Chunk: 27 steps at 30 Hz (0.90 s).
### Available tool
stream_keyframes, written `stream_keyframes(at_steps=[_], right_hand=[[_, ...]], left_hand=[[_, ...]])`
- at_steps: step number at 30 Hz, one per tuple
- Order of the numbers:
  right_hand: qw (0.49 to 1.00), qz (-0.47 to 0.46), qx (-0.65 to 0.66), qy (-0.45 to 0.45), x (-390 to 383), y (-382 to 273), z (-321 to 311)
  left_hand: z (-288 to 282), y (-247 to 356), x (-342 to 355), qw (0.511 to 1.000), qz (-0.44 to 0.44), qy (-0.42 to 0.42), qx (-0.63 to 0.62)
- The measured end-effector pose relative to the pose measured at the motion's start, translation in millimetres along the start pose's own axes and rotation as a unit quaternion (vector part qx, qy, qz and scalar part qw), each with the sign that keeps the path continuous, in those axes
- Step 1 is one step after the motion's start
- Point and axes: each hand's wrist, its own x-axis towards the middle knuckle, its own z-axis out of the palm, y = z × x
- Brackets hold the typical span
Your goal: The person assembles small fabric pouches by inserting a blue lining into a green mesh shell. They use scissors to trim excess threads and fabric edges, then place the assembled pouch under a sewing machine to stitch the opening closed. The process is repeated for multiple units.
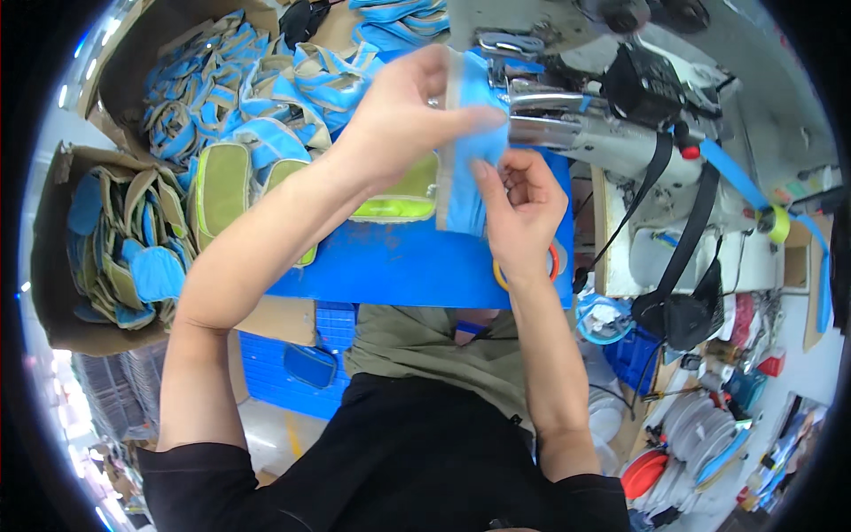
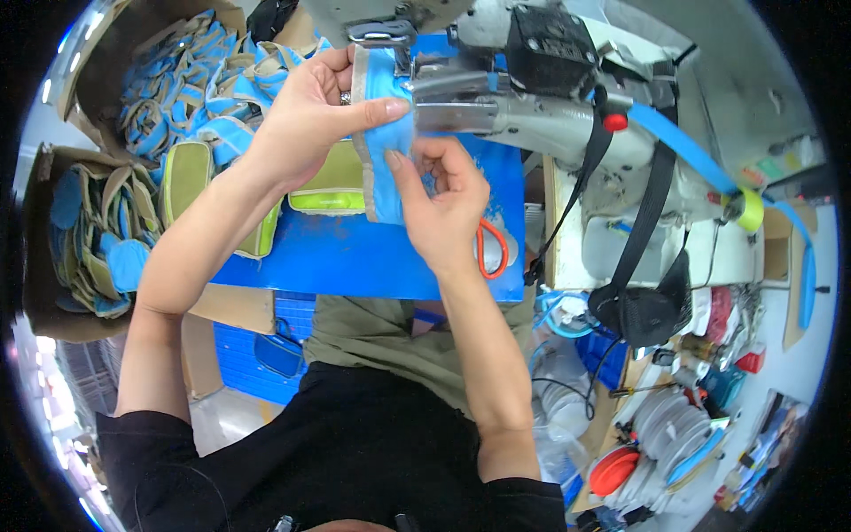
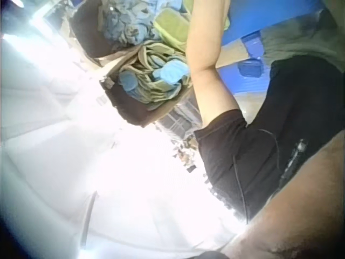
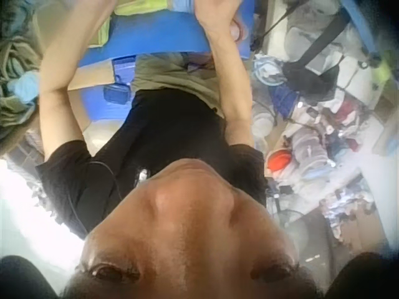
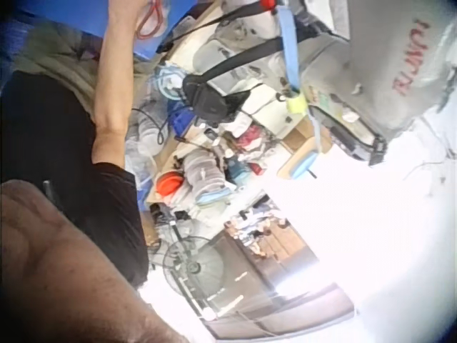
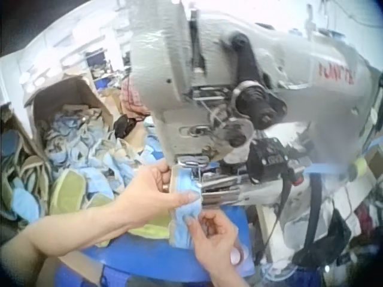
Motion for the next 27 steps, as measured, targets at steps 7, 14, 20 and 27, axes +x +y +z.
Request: stream_keyframes(at_steps=[7, 14, 20, 27], right_hand=[[0.996, 0.06, 0.065, 0.006, -3, -25, 6], [0.991, 0.094, 0.092, -0.004, -2, -26, 3], [0.982, 0.134, 0.135, -0.008, -3, -33, 3], [0.977, 0.144, 0.156, -0.019, -5, -38, 1]], left_hand=[[-2, 7, 9, 1.0, -0.008, -0.003, 0.002], [-1, 6, 8, 1.0, 0.003, -0.007, 0.004], [-5, 10, 12, 0.999, 0.004, -0.003, 0.052], [3, 4, 3, 0.998, -0.02, 0.018, -0.056]])
